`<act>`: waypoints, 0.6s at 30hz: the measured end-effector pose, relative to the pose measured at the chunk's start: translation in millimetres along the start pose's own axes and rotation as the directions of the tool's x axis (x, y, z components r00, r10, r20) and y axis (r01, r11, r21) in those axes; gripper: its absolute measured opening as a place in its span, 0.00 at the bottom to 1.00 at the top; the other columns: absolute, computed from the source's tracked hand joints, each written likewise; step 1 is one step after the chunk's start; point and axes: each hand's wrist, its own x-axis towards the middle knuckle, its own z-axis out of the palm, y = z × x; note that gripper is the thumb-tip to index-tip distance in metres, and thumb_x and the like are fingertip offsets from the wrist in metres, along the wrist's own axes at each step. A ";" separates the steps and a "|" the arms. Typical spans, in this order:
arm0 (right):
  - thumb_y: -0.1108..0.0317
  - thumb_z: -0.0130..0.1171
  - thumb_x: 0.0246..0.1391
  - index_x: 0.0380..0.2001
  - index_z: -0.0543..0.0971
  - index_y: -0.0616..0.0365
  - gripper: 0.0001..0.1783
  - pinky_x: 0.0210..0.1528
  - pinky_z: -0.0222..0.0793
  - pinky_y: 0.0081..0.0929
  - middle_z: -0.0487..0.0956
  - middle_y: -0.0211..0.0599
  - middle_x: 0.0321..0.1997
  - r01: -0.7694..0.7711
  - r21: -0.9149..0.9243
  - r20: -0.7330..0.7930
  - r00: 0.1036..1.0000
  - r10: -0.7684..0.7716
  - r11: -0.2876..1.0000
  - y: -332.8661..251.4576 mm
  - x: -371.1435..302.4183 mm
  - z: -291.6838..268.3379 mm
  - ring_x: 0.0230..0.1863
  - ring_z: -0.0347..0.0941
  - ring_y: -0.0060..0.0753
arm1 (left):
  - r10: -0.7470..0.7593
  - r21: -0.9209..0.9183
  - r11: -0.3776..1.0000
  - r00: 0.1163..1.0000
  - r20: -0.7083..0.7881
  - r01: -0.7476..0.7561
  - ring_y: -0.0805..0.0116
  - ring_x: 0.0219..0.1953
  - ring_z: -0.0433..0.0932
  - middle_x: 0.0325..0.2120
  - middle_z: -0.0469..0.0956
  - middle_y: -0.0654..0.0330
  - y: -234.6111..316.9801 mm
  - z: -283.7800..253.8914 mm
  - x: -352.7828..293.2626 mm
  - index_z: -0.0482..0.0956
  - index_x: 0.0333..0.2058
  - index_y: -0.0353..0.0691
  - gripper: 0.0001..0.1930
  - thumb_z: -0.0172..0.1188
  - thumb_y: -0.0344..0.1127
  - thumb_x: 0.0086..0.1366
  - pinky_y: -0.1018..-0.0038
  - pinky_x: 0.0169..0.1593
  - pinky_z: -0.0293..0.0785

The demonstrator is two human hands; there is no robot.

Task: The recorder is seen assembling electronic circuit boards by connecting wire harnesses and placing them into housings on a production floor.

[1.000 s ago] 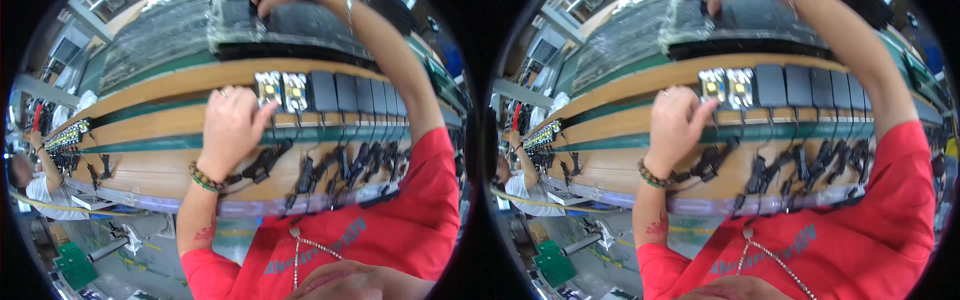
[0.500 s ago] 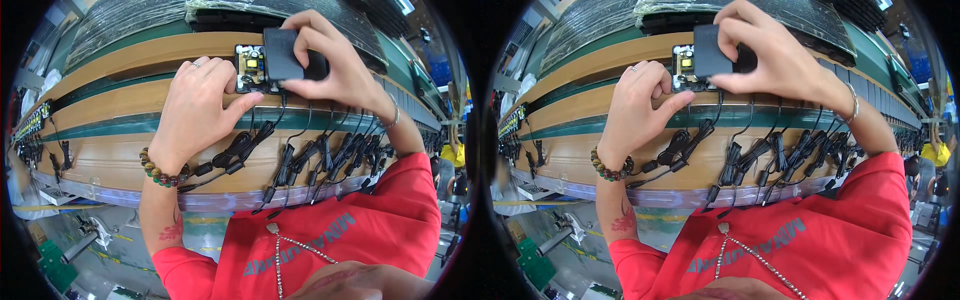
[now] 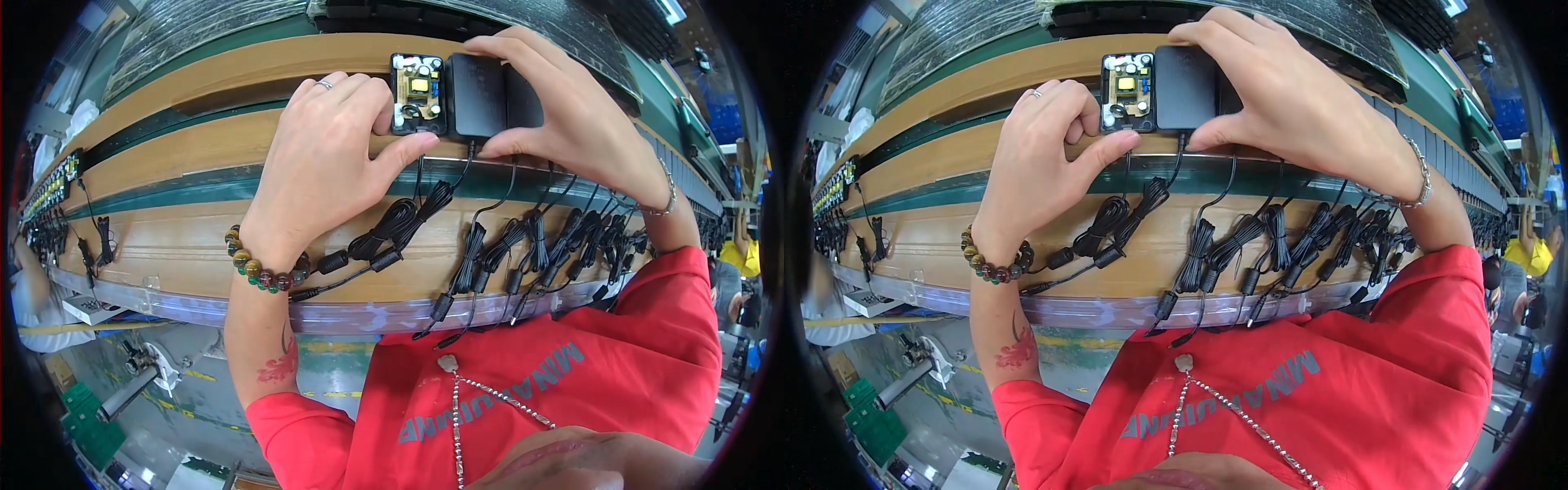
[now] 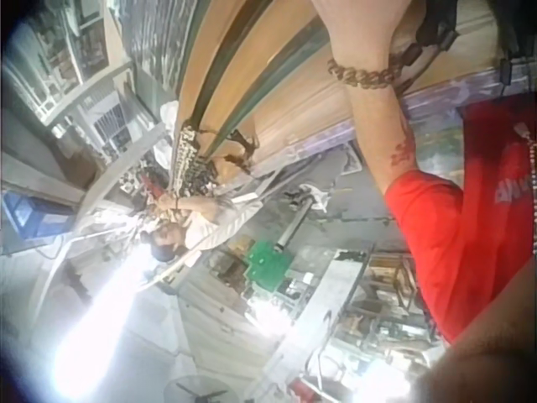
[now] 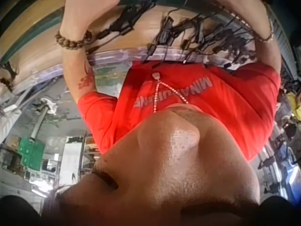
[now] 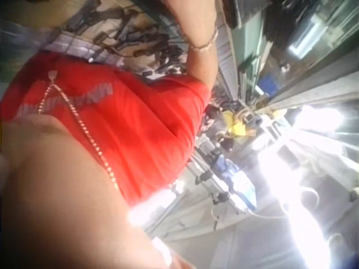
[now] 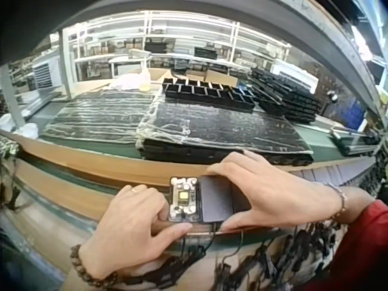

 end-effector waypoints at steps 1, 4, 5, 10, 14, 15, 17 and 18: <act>0.60 0.78 0.39 0.57 0.72 0.57 0.41 0.57 0.69 0.36 0.73 0.43 0.56 -0.009 -0.032 0.009 1.000 0.010 0.999 -3.0 1.7 -2.0 0.56 0.72 0.51 | 0.001 0.003 1.000 1.000 -0.002 -0.001 0.57 0.30 0.71 0.22 0.70 0.59 -0.5 0.5 -0.2 0.70 0.25 0.39 0.19 0.70 0.45 0.58 0.64 0.38 0.64; 0.60 0.78 0.39 0.61 0.72 0.58 0.44 0.57 0.69 0.37 0.73 0.43 0.56 -0.027 -0.074 0.028 0.999 0.029 0.997 -4.4 0.7 -2.5 0.56 0.72 0.51 | 0.025 -0.024 0.999 0.999 -0.038 -0.026 0.59 0.27 0.65 0.21 0.65 0.60 -1.8 3.0 -0.3 0.69 0.25 0.40 0.19 0.72 0.42 0.57 0.66 0.35 0.62; 0.60 0.78 0.39 0.61 0.72 0.58 0.44 0.57 0.69 0.37 0.73 0.43 0.56 -0.035 -0.084 0.035 0.999 0.038 0.996 -3.9 -0.1 -2.8 0.56 0.73 0.51 | 0.038 -0.034 0.999 0.998 -0.057 -0.040 0.61 0.26 0.63 0.21 0.62 0.60 -1.8 3.4 -0.5 0.68 0.25 0.40 0.19 0.73 0.41 0.56 0.67 0.34 0.61; 0.59 0.78 0.39 0.61 0.72 0.59 0.44 0.56 0.69 0.37 0.73 0.44 0.57 -0.058 -0.097 0.043 0.997 0.062 0.994 -6.8 -0.3 -1.8 0.56 0.73 0.51 | 0.037 -0.030 0.999 0.997 -0.063 -0.039 0.60 0.26 0.63 0.21 0.62 0.60 -1.3 2.9 -1.4 0.68 0.25 0.40 0.20 0.73 0.41 0.56 0.67 0.34 0.61; 0.59 0.78 0.38 0.61 0.71 0.61 0.45 0.57 0.69 0.37 0.72 0.45 0.57 -0.069 -0.154 0.060 0.995 0.079 0.986 -0.5 -1.9 -1.3 0.56 0.72 0.52 | 0.036 -0.029 0.999 0.997 -0.065 -0.038 0.60 0.26 0.63 0.21 0.62 0.60 -1.3 2.6 -1.3 0.67 0.25 0.40 0.20 0.73 0.41 0.56 0.67 0.34 0.61; 0.59 0.78 0.38 0.61 0.71 0.61 0.45 0.57 0.69 0.37 0.72 0.45 0.57 -0.071 -0.156 0.059 0.995 0.081 0.985 -0.2 -0.5 -2.5 0.56 0.72 0.52 | 0.024 -0.020 0.999 0.999 -0.044 -0.025 0.59 0.27 0.65 0.21 0.65 0.60 -0.6 2.1 -0.6 0.68 0.25 0.39 0.19 0.72 0.42 0.57 0.66 0.35 0.62; 0.59 0.78 0.37 0.60 0.71 0.63 0.45 0.57 0.69 0.36 0.72 0.46 0.57 -0.034 -0.156 0.114 0.992 0.053 0.987 -1.8 6.1 -6.8 0.56 0.72 0.53 | 0.003 0.001 1.000 1.000 -0.002 -0.003 0.57 0.30 0.71 0.22 0.70 0.59 0.5 1.1 1.3 0.71 0.25 0.39 0.19 0.70 0.45 0.58 0.64 0.39 0.64; 0.59 0.78 0.37 0.60 0.72 0.64 0.45 0.57 0.70 0.36 0.72 0.46 0.57 -0.017 -0.156 0.140 0.989 0.039 0.988 -1.9 9.3 -7.7 0.56 0.72 0.53 | 0.009 0.001 1.000 1.000 -0.002 -0.009 0.57 0.30 0.71 0.22 0.70 0.59 0.5 1.2 2.4 0.71 0.25 0.39 0.19 0.70 0.45 0.58 0.64 0.39 0.64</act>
